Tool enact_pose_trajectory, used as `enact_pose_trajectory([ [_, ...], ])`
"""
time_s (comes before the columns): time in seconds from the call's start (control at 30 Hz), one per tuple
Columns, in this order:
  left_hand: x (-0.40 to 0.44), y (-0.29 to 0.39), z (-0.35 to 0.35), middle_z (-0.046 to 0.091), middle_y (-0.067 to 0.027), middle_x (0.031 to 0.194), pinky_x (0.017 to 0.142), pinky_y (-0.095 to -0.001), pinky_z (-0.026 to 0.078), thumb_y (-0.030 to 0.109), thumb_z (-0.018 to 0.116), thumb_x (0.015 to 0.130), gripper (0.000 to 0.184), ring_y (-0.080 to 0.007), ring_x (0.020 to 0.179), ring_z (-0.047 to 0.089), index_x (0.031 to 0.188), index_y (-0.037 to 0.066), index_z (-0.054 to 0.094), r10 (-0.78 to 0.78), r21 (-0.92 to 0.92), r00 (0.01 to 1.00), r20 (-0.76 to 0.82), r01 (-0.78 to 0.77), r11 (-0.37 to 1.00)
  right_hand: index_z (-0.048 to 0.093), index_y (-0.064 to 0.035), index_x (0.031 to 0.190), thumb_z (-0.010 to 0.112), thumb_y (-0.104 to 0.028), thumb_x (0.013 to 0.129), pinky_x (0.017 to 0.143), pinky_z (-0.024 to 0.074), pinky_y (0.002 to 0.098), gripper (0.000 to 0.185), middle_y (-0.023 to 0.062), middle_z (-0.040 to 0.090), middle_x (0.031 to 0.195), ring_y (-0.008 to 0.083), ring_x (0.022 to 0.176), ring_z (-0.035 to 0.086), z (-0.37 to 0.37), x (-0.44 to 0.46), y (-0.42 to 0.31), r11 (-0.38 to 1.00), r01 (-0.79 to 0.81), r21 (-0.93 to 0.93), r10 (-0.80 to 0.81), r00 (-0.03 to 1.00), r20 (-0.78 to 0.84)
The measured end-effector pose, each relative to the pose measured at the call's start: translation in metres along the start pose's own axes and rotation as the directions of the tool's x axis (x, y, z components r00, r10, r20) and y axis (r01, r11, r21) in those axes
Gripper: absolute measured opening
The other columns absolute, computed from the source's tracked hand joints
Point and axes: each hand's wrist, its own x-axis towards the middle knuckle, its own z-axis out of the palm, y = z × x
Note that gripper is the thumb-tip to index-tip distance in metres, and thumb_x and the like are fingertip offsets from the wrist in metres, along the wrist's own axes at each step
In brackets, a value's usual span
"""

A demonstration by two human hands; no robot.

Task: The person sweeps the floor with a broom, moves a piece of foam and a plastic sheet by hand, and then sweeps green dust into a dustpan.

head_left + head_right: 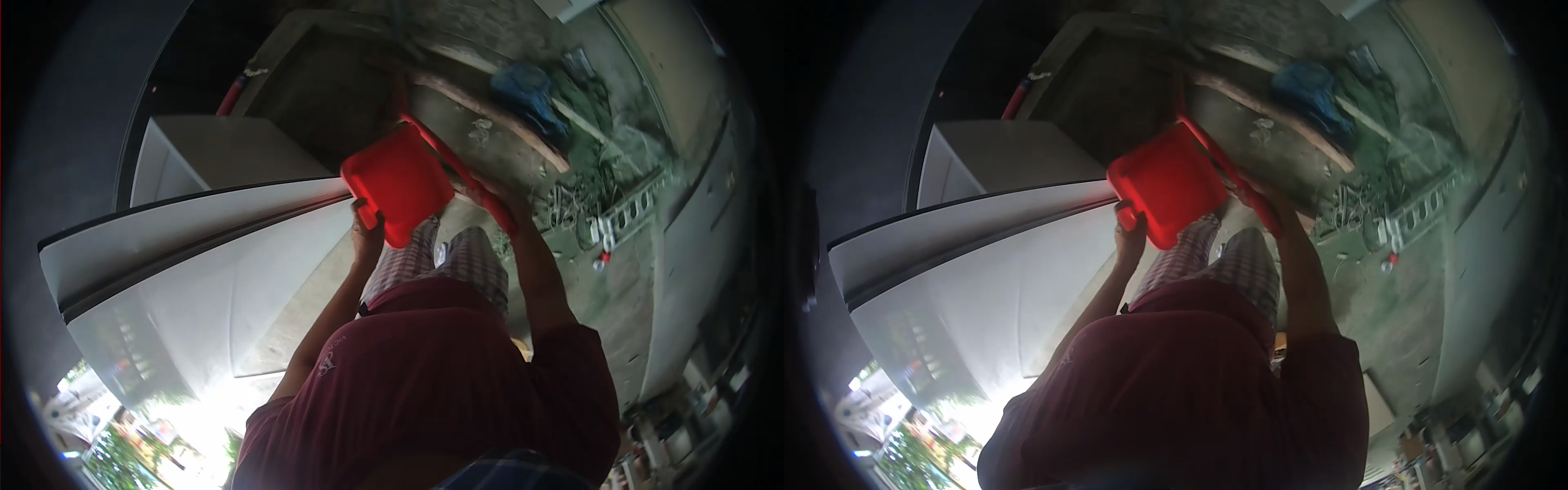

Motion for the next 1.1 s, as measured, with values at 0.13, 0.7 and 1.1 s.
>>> enact_pose_trajectory([
  [0.13,-0.021,-0.009,0.050,0.052,-0.0126,0.075,0.057,-0.0370,0.043,0.014,0.055,0.080,0.031,-0.0226,0.065,0.054,0.107,0.011,0.040,0.070,-0.080,0.998,-0.006,-0.070,0.994,0.045,-0.0078,0.103,0.057,-0.034,0.082,0.040,0.0399,0.0191,0.036,0.0026,0.047,0.062,0.0071,0.046,0.046,-0.100,0.022,0.046,0.953,-0.055,0.298,0.021,0.993,0.117],
  [0.7,-0.163,-0.025,0.148,0.052,-0.0081,0.096,0.056,-0.0307,0.053,0.018,0.054,0.081,0.032,-0.0166,0.077,0.056,0.108,0.006,0.042,-0.052,-0.229,0.986,0.158,0.088,0.969,0.043,-0.0128,0.100,0.054,-0.034,0.084,0.034,0.0397,0.0207,0.029,0.0062,0.048,0.059,0.0103,0.042,0.046,-0.409,-0.251,0.373,0.770,0.441,0.462,-0.182,0.845,-0.503],
  [1.1,-0.227,-0.067,0.148,0.052,-0.0089,0.100,0.063,-0.0363,0.055,0.015,0.052,0.082,0.032,-0.0191,0.081,0.058,0.110,0.006,0.041,-0.011,-0.286,0.987,0.161,0.057,0.957,0.030,-0.0281,0.128,0.051,-0.034,0.085,0.036,0.0379,0.0177,0.048,0.0028,0.047,0.065,0.0061,0.043,0.043,-0.301,-0.311,0.452,0.752,0.431,0.498,-0.298,0.897,-0.326],
])
